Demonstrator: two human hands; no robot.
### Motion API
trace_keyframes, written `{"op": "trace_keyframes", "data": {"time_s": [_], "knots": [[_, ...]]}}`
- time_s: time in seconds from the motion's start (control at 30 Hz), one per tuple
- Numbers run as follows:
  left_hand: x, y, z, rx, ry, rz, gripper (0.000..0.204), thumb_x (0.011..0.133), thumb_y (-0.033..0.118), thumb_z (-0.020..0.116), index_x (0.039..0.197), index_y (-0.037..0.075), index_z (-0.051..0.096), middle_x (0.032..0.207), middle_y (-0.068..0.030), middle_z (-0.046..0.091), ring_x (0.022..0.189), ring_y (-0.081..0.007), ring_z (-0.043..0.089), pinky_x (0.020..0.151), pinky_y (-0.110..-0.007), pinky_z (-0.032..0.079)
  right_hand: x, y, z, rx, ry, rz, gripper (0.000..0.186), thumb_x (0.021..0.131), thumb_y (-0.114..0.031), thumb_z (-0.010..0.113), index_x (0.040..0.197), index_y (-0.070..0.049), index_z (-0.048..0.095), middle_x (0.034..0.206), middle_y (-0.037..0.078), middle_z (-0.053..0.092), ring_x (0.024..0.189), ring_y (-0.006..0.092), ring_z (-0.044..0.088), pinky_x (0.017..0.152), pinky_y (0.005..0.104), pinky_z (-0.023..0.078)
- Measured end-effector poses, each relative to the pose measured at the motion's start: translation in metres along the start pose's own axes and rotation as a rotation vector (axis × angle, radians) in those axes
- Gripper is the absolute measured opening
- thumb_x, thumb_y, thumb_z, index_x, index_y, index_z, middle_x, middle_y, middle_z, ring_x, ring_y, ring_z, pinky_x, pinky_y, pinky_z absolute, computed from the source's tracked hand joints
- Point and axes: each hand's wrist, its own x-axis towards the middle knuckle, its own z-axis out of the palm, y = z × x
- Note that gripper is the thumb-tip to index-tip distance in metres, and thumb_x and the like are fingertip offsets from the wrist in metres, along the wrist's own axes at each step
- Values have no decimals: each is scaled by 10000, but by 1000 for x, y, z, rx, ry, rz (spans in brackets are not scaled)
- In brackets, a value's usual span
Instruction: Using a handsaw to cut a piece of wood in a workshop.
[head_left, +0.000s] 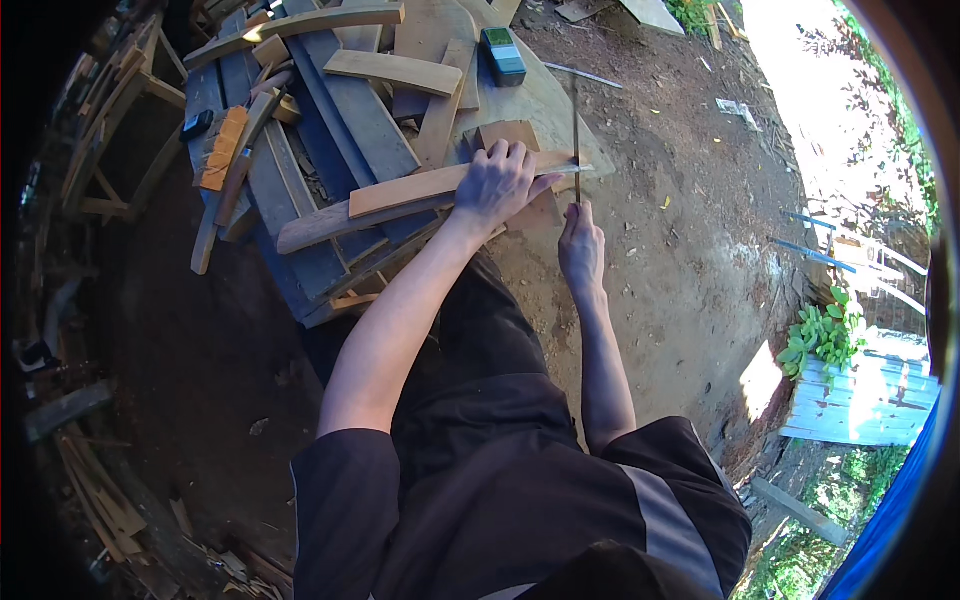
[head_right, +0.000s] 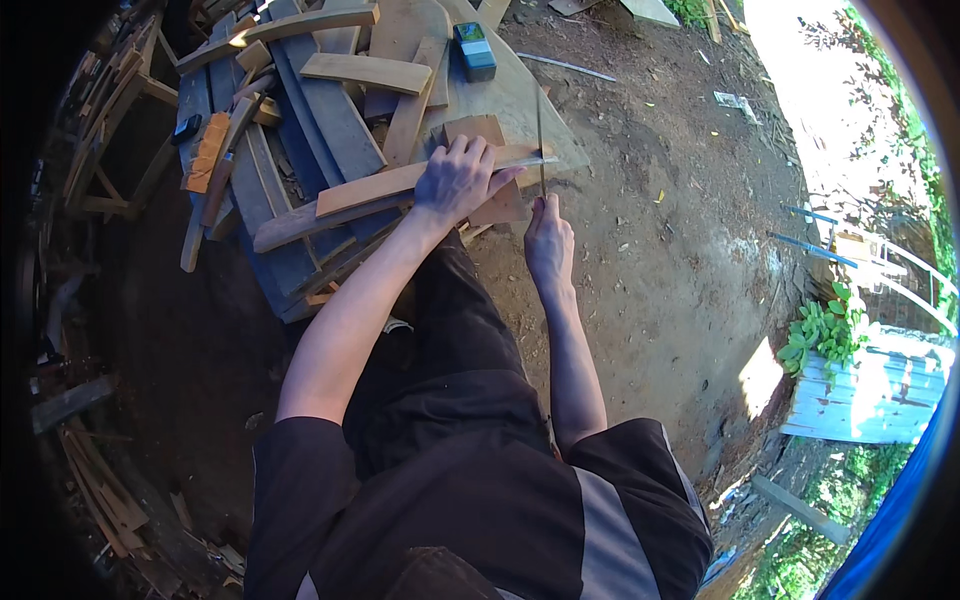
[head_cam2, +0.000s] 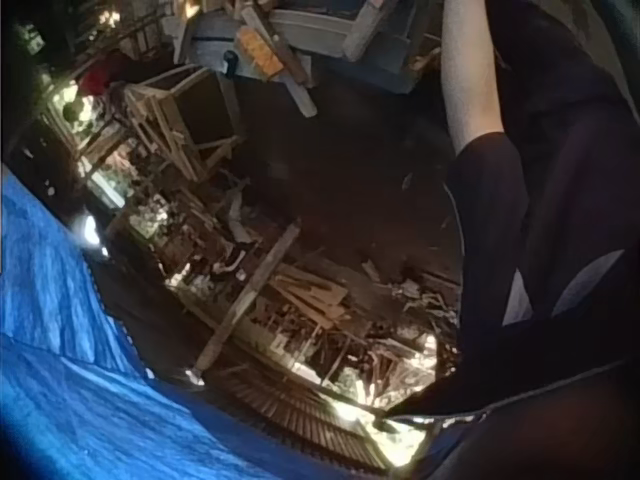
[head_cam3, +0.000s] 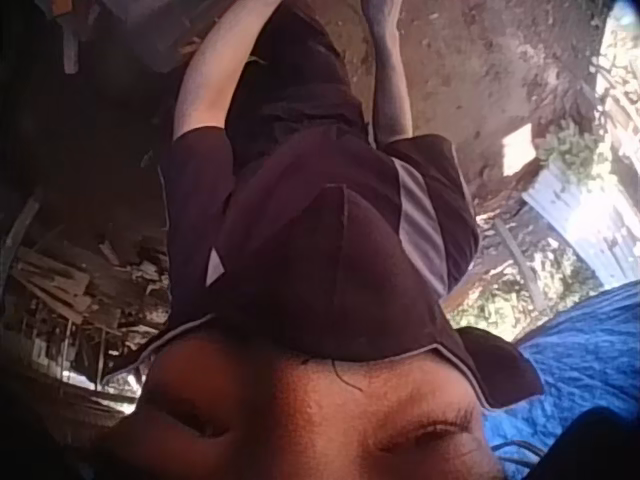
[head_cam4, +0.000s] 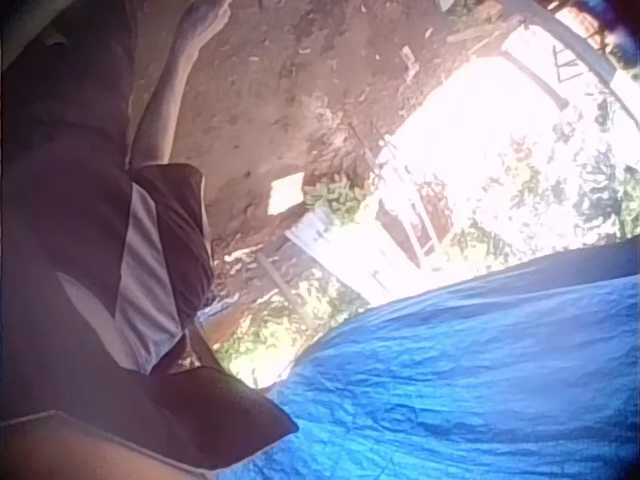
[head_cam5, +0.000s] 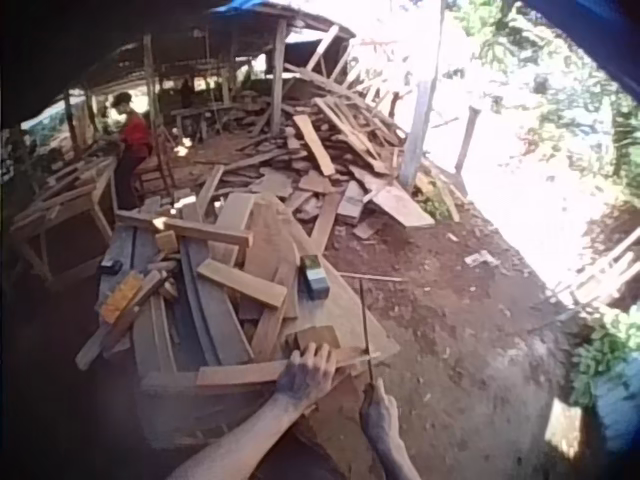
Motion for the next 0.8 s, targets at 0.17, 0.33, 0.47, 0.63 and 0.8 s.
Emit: {"op": "trace_keyframes", "data": {"time_s": [0.17,0.33,0.47,0.63,0.8], "knots": [[2,-2,1,17,18,4,530,951,596,528,774,116,669,781,-26,609,766,-174,612,529,-319,462,-9,11,16,52,42,-29,232,1055,-232,450,1099,-12,511,717,301,626,700,484,639,566,574,459],[2,0,-5,11,-6,12,538,949,593,527,777,106,678,774,-19,630,763,-170,622,537,-312,492,-55,50,38,57,11,22,237,1050,-201,465,1155,8,503,706,292,621,665,473,635,531,552,449],[3,-1,-4,-32,15,44,528,958,574,526,779,102,680,773,-19,634,767,-170,629,538,-306,503,-75,64,44,121,12,34,181,1052,-174,459,1092,1,488,732,284,621,688,470,637,539,541,437],[2,-2,-4,-63,10,17,529,960,570,526,778,99,683,767,-23,625,759,-175,625,558,-308,507,-77,54,41,145,-36,36,164,1054,-171,458,1030,-11,481,761,283,628,726,475,642,560,532,437],[-1,0,-3,-76,51,45,563,968,593,492,762,105,684,753,-19,613,754,-168,620,560,-313,487,-55,28,4,79,-15,87,178,1062,-205,434,1032,-32,462,683,268,605,671,472,626,543,549,436]]}}
